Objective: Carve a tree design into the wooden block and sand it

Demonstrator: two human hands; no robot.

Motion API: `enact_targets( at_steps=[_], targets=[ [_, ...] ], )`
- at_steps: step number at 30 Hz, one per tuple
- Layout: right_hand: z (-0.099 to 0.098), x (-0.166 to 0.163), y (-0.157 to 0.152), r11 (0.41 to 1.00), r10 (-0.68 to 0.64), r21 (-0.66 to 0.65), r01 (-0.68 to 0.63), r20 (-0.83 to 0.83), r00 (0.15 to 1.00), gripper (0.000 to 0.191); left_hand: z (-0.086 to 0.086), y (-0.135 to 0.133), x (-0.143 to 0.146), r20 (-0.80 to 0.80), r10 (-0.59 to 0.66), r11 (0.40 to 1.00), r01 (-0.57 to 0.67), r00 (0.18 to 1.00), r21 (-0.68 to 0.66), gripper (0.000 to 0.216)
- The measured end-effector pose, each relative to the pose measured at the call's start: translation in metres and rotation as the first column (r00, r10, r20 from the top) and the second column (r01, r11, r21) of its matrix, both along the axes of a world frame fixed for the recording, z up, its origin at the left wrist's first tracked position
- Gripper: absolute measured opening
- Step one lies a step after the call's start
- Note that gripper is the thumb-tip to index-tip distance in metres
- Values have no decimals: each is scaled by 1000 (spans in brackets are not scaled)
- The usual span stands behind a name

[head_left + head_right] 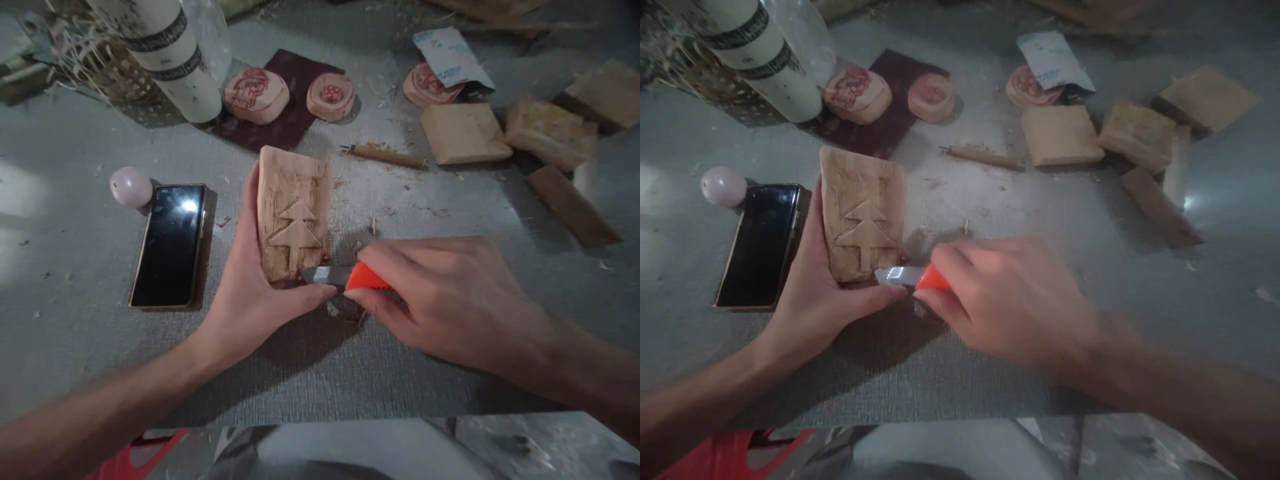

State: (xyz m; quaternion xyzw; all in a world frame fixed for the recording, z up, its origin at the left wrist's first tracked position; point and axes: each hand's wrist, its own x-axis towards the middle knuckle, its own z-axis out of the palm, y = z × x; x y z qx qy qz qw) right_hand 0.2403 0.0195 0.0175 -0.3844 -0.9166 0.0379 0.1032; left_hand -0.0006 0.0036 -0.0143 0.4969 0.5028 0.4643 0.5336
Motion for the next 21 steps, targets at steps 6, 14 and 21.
enact_targets(
  at_steps=[6,14,21],
  targets=[
    [-2,-2,-4,999,-2,41,1,18,1000,30,2,-1,-1,-33,10,1000,-9,999,23,130],
    [2,0,-1,999,-43,6,43,-1,999,33,7,-3,6,31,9,997,-7,999,-73,123],
    [2,2,2,999,-20,-37,20,-21,1000,31,3,0,5,35,21,1000,-21,999,10,123]
  ],
)
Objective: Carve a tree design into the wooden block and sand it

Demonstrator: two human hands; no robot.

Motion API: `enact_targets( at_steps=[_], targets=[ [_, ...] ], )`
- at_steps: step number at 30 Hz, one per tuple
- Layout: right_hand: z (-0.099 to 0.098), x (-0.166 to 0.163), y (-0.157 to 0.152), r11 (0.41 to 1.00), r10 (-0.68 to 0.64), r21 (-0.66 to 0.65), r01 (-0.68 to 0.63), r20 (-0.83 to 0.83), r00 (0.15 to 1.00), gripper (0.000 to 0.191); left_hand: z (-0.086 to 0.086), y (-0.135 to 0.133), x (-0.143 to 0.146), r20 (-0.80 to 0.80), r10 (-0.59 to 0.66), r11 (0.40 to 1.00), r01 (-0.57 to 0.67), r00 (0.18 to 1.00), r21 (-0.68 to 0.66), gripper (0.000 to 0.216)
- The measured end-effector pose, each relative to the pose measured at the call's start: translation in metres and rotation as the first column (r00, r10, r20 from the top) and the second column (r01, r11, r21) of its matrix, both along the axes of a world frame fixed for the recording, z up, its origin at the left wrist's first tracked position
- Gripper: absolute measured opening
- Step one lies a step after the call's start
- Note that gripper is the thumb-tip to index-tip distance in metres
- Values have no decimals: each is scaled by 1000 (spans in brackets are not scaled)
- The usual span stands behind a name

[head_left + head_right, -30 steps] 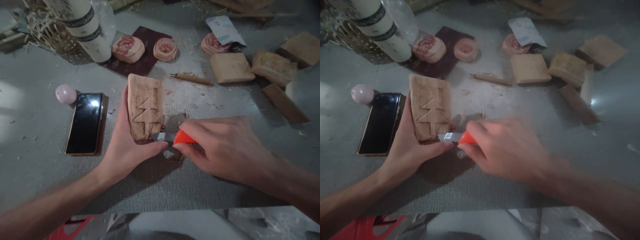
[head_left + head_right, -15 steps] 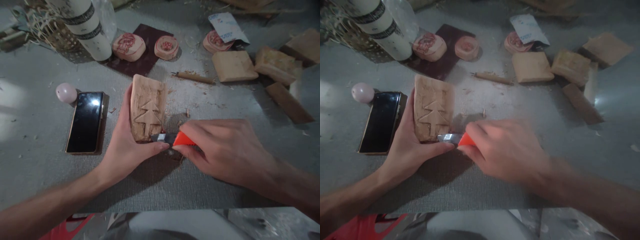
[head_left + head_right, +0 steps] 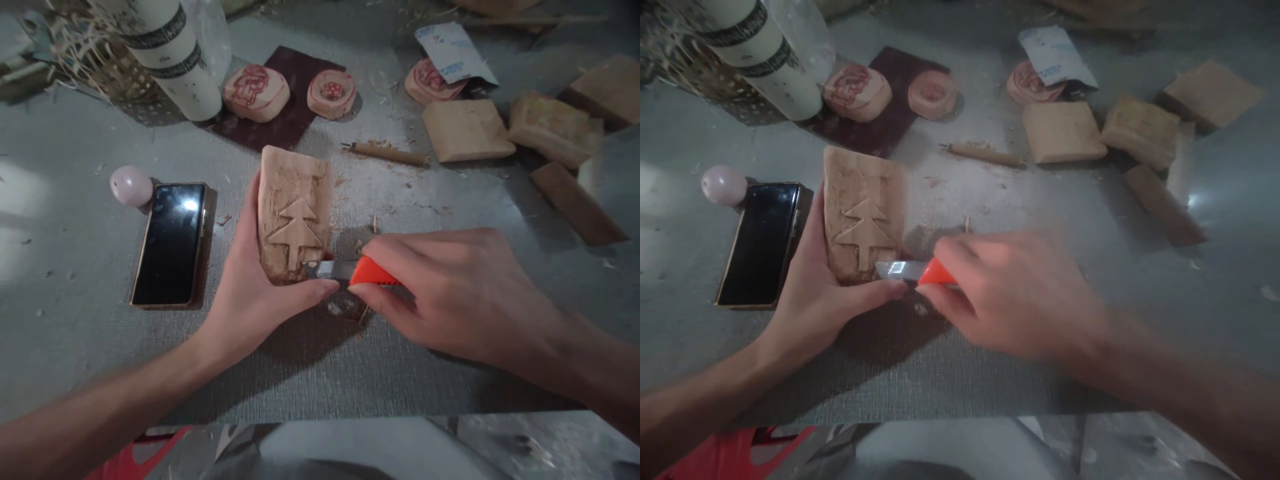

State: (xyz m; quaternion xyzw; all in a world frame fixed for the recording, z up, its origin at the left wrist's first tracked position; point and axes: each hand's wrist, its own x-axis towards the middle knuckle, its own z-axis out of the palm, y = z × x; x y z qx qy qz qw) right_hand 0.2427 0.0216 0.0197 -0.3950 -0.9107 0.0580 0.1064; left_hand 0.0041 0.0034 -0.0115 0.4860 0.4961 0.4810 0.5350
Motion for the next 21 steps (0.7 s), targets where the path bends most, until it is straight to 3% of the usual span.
enact_targets(
  at_steps=[6,14,21],
  targets=[
    [-2,1,2,999,34,2,-34,-24,999,30,-14,1,-8,60,-112,990,106,992,93,137],
    [-1,1,1,998,57,-6,-57,-25,998,30,-4,1,-3,47,-38,994,32,998,108,131],
    [-6,0,-4,997,20,74,-21,13,1000,34,0,1,0,-12,15,995,-14,1000,99,122]
  ],
)
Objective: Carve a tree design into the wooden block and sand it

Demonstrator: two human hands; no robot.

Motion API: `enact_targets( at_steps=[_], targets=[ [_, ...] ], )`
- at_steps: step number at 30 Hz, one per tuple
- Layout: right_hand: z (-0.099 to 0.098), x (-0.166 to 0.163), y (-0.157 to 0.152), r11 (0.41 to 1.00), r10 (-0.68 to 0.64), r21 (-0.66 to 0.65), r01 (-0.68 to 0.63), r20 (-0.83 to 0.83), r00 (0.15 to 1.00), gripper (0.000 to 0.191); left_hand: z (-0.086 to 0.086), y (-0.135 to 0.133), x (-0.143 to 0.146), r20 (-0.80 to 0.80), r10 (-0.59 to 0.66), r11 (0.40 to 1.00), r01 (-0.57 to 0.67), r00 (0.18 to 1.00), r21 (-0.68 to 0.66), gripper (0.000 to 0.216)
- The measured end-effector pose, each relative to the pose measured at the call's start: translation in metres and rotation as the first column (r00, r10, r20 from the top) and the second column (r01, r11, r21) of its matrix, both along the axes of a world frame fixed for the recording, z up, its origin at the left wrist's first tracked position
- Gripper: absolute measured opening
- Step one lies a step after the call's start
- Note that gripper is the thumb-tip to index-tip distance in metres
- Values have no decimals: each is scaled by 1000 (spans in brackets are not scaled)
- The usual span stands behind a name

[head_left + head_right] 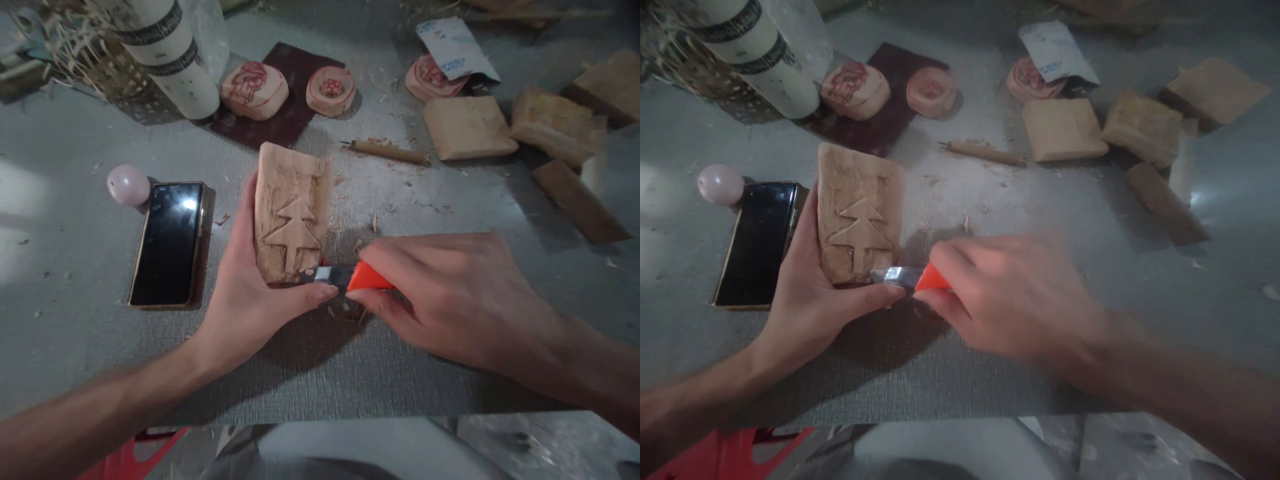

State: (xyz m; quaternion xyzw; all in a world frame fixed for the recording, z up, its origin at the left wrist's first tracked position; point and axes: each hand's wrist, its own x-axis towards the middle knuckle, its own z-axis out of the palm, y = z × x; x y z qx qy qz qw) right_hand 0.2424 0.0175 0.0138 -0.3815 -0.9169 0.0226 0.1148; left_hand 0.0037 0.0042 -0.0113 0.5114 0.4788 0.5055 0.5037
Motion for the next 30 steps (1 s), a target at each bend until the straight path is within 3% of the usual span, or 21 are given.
enact_targets(
  at_steps=[8,13,20,24,30],
  targets=[
    [2,-3,-3,998,5,61,-7,25,1000,39,0,-2,-3,-56,34,999,-33,998,4,112],
    [3,-4,-3,996,-39,75,39,-12,999,36,-1,-4,1,86,47,991,-36,995,-126,112],
    [6,-1,2,1000,-11,-4,11,-22,1000,35,-9,3,-2,80,23,1000,-23,997,4,88],
    [4,-1,3,999,-4,-44,3,-18,1000,34,-11,2,-2,158,-35,999,41,987,-35,87],
    [2,1,5,998,4,-60,-6,-28,1000,35,-8,0,-2,116,-39,998,44,993,-42,87]
  ],
)
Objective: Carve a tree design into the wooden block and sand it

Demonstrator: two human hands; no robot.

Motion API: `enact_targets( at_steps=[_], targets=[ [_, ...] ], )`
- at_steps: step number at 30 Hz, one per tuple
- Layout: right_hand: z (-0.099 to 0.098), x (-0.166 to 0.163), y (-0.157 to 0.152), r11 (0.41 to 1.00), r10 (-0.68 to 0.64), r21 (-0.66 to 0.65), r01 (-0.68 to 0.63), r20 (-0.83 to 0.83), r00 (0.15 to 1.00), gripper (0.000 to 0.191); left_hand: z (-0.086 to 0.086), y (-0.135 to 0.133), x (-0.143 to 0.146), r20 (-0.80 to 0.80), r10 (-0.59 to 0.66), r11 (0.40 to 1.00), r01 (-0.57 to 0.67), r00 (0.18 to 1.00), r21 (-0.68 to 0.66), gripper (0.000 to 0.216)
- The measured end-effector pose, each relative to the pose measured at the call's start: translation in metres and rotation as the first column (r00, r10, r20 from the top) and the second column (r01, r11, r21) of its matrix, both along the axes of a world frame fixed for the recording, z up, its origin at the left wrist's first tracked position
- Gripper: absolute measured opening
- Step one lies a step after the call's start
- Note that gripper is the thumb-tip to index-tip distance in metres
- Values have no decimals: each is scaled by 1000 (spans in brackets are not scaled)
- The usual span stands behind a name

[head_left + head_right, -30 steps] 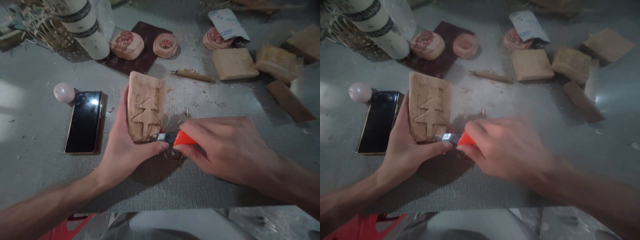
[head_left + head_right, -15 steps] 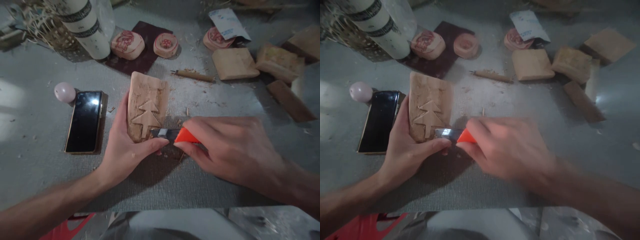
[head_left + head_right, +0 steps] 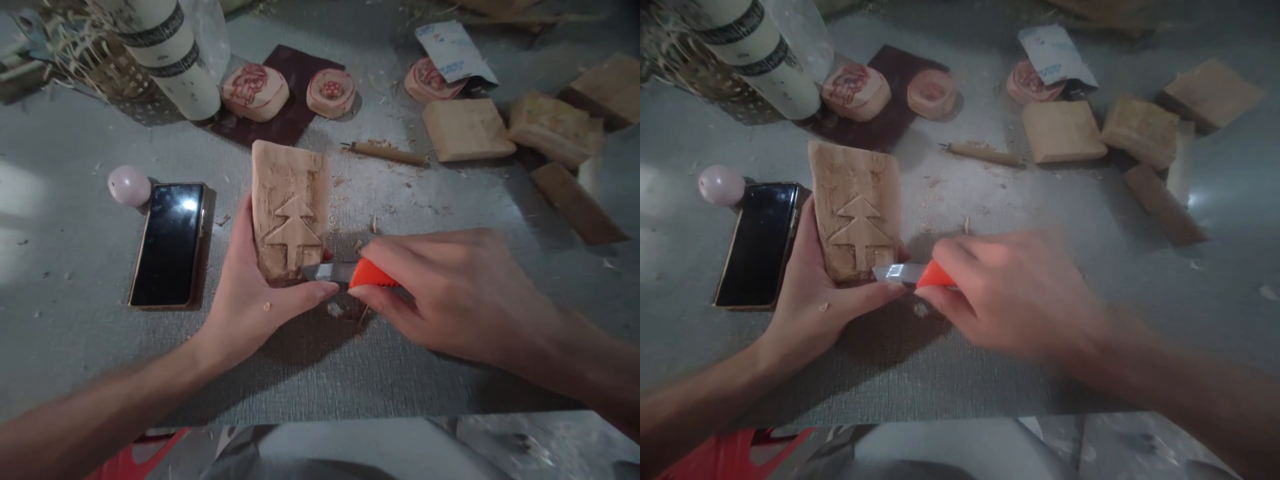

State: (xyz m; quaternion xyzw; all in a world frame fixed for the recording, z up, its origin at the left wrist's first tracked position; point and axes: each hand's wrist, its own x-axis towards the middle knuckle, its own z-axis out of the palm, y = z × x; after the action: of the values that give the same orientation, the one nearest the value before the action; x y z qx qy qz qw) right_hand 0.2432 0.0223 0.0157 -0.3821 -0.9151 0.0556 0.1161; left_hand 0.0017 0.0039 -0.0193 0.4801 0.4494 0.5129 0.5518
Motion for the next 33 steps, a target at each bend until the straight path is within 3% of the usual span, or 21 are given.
enact_targets(
  at_steps=[5,10,17,22,27,33],
  targets=[
    [0,0,-2,1000,-11,-4,11,-3,1000,34,4,1,0,-101,81,994,-72,992,87,89],
    [0,-1,-5,997,-8,79,5,45,999,37,4,-2,-1,-187,98,994,-88,977,62,83],
    [3,-4,-7,989,-59,137,54,38,998,35,6,-3,3,-38,32,997,-35,999,-70,74],
    [5,-4,-4,996,-67,54,65,37,997,36,1,0,2,-99,108,994,-105,989,28,85],
    [5,0,-1,999,-28,-31,29,33,999,35,-3,0,2,44,1,1000,-2,999,6,90],
    [4,1,0,1000,-3,-23,4,16,1000,31,-1,-1,-1,-51,30,999,-29,998,22,84]
  ],
)
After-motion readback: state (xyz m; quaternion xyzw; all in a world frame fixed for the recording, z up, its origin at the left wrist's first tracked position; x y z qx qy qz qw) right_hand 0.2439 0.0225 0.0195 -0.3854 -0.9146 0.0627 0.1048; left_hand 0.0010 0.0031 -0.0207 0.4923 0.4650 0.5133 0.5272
